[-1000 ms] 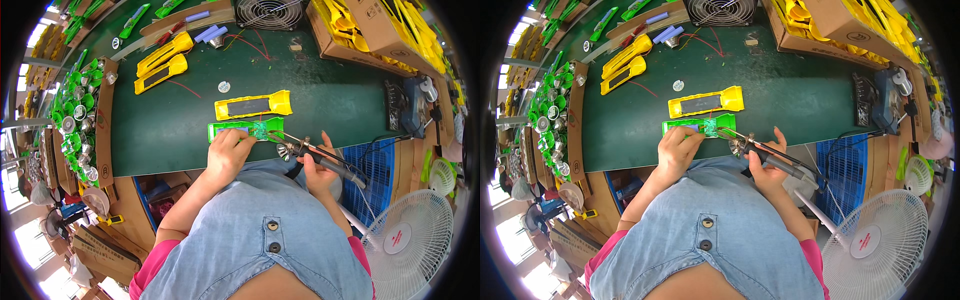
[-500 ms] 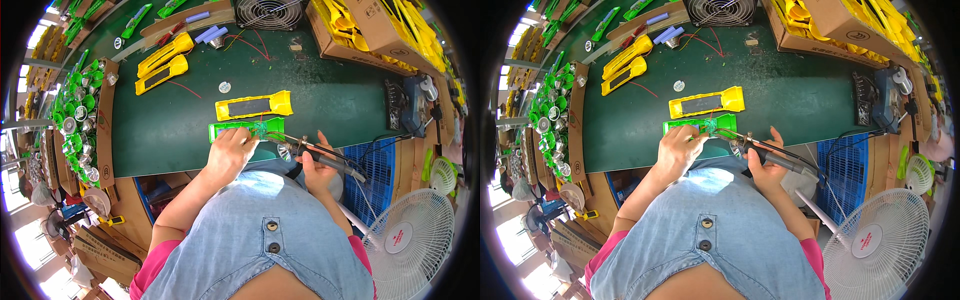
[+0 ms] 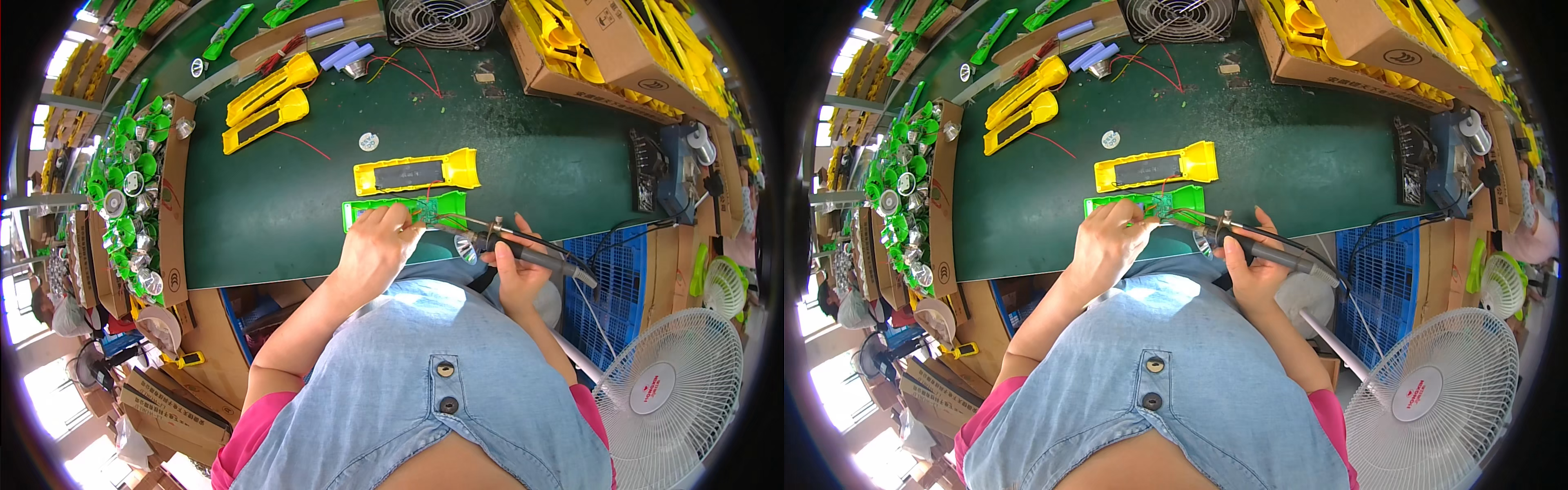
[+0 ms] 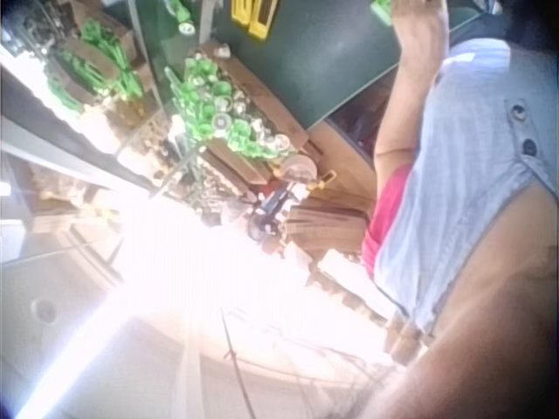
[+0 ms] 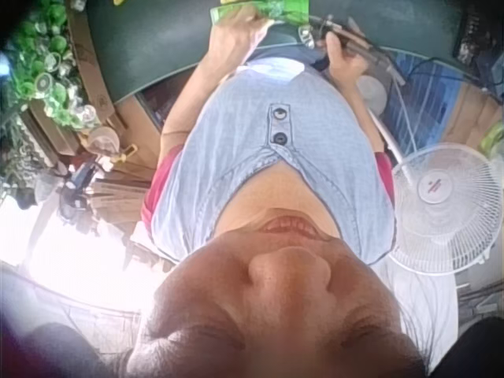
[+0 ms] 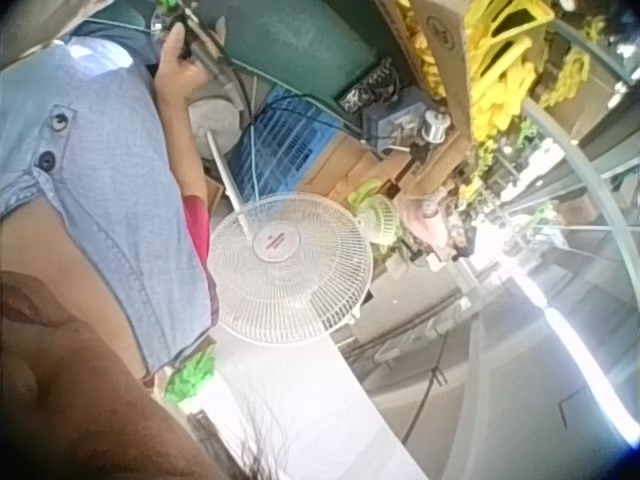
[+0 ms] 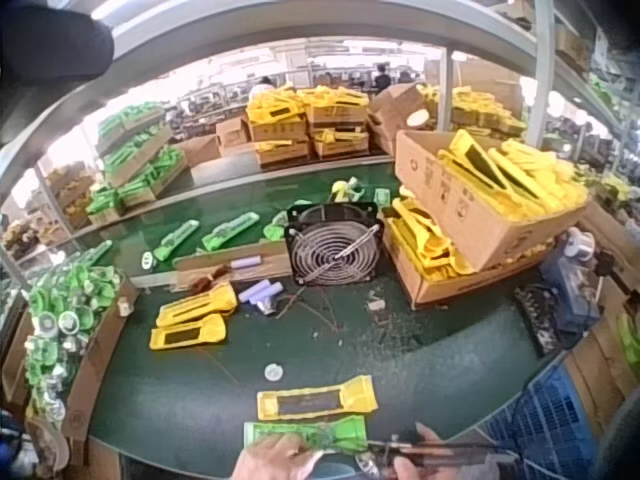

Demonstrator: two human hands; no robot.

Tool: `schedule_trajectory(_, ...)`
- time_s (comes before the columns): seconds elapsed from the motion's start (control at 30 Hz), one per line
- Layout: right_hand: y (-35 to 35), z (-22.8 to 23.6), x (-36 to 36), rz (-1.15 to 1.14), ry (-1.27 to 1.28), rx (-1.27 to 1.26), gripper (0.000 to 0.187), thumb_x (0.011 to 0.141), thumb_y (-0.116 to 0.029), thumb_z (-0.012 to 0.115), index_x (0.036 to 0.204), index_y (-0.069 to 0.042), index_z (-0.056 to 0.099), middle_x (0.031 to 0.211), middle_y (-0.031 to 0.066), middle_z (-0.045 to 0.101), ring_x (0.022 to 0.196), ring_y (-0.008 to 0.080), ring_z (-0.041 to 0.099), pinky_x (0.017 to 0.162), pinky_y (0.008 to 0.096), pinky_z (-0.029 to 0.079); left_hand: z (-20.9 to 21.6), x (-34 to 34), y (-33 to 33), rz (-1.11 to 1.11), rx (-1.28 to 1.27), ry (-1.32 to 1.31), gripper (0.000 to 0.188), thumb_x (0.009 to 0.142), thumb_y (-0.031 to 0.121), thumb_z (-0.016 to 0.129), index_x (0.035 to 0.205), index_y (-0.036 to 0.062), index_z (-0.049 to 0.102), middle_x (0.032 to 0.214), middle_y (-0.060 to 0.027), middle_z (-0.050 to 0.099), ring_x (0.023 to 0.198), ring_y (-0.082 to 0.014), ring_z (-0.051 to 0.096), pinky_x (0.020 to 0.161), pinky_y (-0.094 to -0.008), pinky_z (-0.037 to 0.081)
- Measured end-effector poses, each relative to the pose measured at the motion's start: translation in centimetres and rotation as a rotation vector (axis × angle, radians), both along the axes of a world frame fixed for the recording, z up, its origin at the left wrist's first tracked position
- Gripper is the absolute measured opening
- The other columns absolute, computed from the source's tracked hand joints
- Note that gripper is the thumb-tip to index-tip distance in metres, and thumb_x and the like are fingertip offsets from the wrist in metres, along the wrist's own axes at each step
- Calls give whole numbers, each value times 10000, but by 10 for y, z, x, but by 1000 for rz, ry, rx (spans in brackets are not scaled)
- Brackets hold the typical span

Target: The person solders electronic components inside flashlight casings using a soldering iron, fits the parts together by hand, and places the assembled flashlights onto a conveyor belt.

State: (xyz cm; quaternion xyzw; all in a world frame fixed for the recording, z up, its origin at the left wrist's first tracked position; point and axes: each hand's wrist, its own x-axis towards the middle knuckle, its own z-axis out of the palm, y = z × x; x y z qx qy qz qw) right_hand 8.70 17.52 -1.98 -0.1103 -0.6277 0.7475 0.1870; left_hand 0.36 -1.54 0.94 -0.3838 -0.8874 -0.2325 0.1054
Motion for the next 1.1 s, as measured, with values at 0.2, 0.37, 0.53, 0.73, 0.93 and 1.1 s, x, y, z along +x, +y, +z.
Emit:
schedule_trajectory(0.2,12,4,-5,-65,12,-37,205,781,28,583,970,66,515,1248,236,380,690,190,633,600,242,551,3,-1,3,25,-42,-23,131,637,49,683,751,79,626,695,-28,510,617,-179,534,545,-311,447)
schedule_trajectory(0.37,28,1,-13,-148,140,66,217,791,29,565,996,79,514,1220,228,411,684,191,635,612,242,543,11,-1,5,47,-65,-78,175,621,27,674,786,74,639,732,-59,517,677,-215,540,613,-342,442)
schedule_trajectory(0.53,51,-13,-19,-266,197,294,223,793,30,561,1003,89,513,1058,184,521,686,181,641,667,229,534,15,-46,-9,354,-15,-99,242,668,52,604,906,64,646,844,-101,528,797,-290,541,705,-369,454)
schedule_trajectory(0.73,69,-23,-28,-334,181,549,169,815,-45,562,967,26,543,699,75,641,722,148,627,978,429,295,-9,-73,-28,371,-179,-117,223,691,42,575,905,67,635,825,-102,524,718,-268,563,641,-351,465)
schedule_trajectory(0.93,85,-23,-40,-322,209,892,143,829,-34,537,963,13,524,686,68,644,689,144,608,988,453,266,-14,-11,-44,284,358,-29,334,646,-16,657,945,50,524,1019,-144,528,877,-310,551,692,-384,450)
schedule_trajectory(1.1,88,-19,-44,-330,193,967,146,837,-37,529,974,14,520,707,72,648,682,157,607,986,459,267,-25,-11,-46,58,279,-106,494,601,40,755,872,73,343,1022,-186,545,918,-348,521,781,-404,420)
